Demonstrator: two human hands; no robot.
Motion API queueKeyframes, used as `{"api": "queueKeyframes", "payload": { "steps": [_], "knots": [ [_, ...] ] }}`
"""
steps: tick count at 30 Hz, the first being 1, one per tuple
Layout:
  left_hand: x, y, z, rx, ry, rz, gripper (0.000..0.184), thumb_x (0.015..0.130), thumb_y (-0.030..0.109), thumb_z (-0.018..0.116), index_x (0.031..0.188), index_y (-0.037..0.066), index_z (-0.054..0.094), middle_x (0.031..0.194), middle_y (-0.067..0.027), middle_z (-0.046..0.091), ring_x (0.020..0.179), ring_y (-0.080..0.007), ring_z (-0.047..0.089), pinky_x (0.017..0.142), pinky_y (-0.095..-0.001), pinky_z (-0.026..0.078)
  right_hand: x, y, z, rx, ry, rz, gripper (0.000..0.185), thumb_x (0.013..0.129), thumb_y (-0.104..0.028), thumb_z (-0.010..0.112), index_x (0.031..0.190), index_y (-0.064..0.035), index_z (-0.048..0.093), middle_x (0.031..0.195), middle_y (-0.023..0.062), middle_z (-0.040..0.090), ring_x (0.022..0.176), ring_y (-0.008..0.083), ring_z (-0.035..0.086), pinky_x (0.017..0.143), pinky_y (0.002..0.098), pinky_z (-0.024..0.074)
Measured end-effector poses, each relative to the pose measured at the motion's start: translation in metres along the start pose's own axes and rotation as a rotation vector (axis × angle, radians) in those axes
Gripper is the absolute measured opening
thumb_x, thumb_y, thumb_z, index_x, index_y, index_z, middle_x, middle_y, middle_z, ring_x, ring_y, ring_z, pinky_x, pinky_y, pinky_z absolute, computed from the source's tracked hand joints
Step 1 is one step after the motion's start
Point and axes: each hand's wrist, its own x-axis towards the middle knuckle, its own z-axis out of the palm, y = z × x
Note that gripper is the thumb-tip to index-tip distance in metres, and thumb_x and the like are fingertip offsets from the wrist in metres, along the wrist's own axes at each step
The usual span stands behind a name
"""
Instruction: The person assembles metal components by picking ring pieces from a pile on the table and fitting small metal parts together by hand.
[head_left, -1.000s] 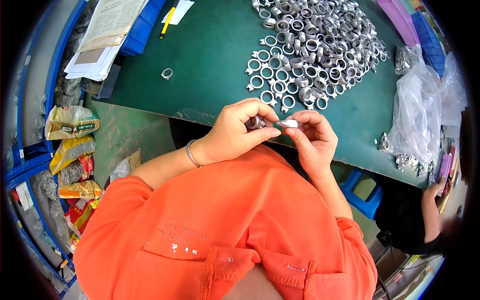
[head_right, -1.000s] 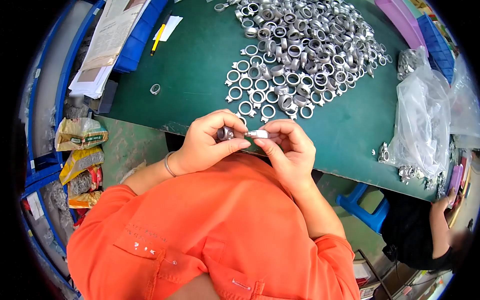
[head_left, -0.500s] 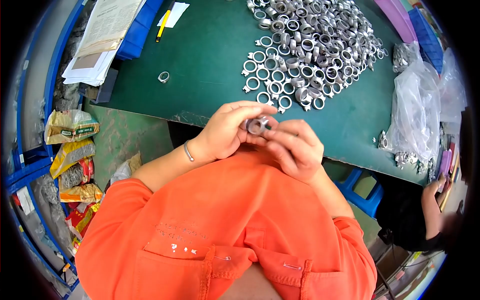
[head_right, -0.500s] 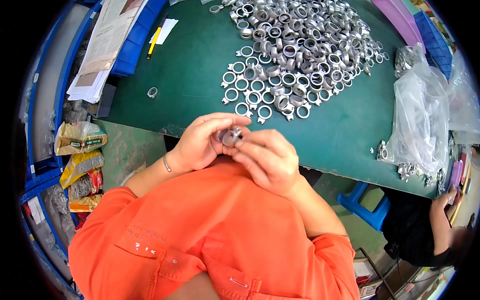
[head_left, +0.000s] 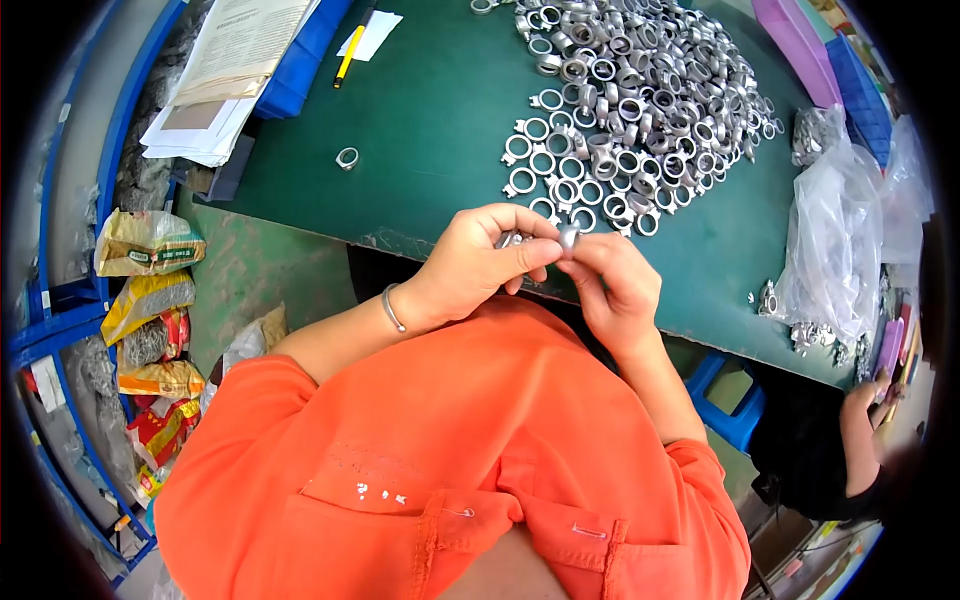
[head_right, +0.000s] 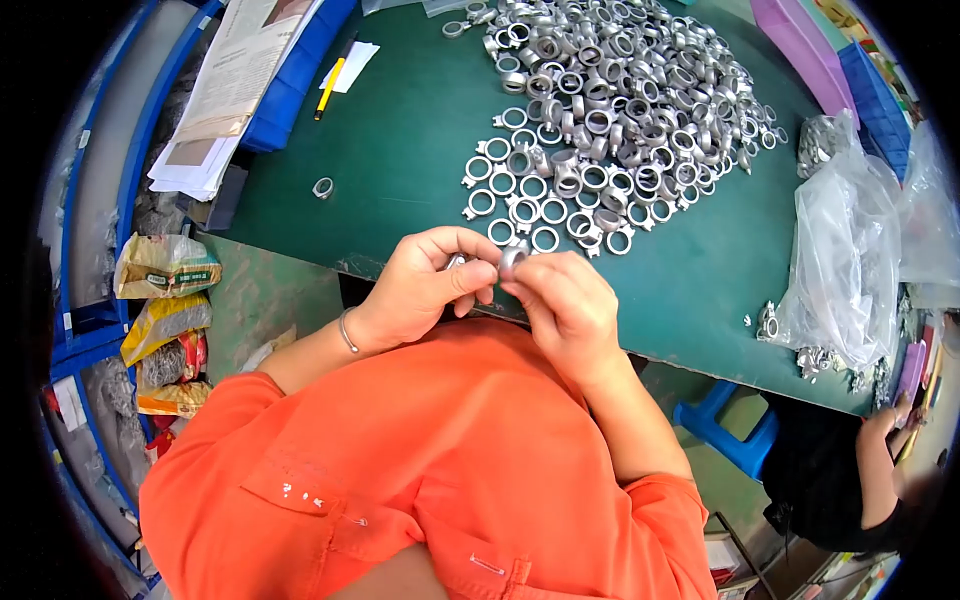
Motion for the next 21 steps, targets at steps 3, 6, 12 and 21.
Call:
{"api": "queueKeyframes", "payload": {
  "steps": [3,6,12,21],
  "knots": [
    [-0.001,0.001,-0.001,0.142,-0.002,0.069,0.010,0.083,0.004,0.063,0.091,-0.001,0.062,0.086,-0.0052,0.060,0.064,-0.0077,0.055,0.052,-0.0187,0.043,-0.004,0.000,0.004,0.031,0.008,-0.005,0.023,0.066,0.005,0.071,0.086,-0.0016,0.063,0.085,0.0103,0.063,0.071,0.0241,0.060,0.060,0.0308,0.0486],
    [-0.001,-0.004,-0.002,0.293,-0.005,0.220,0.009,0.081,0.003,0.065,0.089,-0.001,0.064,0.087,-0.0044,0.061,0.066,-0.0079,0.055,0.055,-0.0187,0.044,-0.002,-0.002,0.003,0.064,0.032,0.012,0.025,0.065,0.005,0.072,0.088,-0.0009,0.063,0.088,0.0115,0.063,0.073,0.0246,0.061,0.063,0.0303,0.0497],
    [-0.003,-0.006,-0.001,0.418,0.006,0.351,0.011,0.077,0.002,0.069,0.087,0.000,0.065,0.088,-0.0049,0.062,0.075,-0.0093,0.057,0.064,-0.0205,0.047,-0.004,0.002,0.004,0.045,0.041,-0.086,0.026,0.065,0.005,0.073,0.089,-0.0009,0.063,0.091,0.0117,0.063,0.075,0.0239,0.061,0.064,0.0300,0.0503],
    [0.001,-0.008,-0.005,0.598,0.097,0.490,0.013,0.076,0.003,0.070,0.088,0.001,0.066,0.086,-0.0066,0.064,0.075,-0.0120,0.058,0.064,-0.0230,0.047,-0.004,-0.003,-0.002,0.049,0.069,-0.033,0.026,0.065,0.011,0.071,0.081,-0.0024,0.055,0.089,0.0121,0.062,0.075,0.0229,0.062,0.064,0.0287,0.0502]
  ]
}}
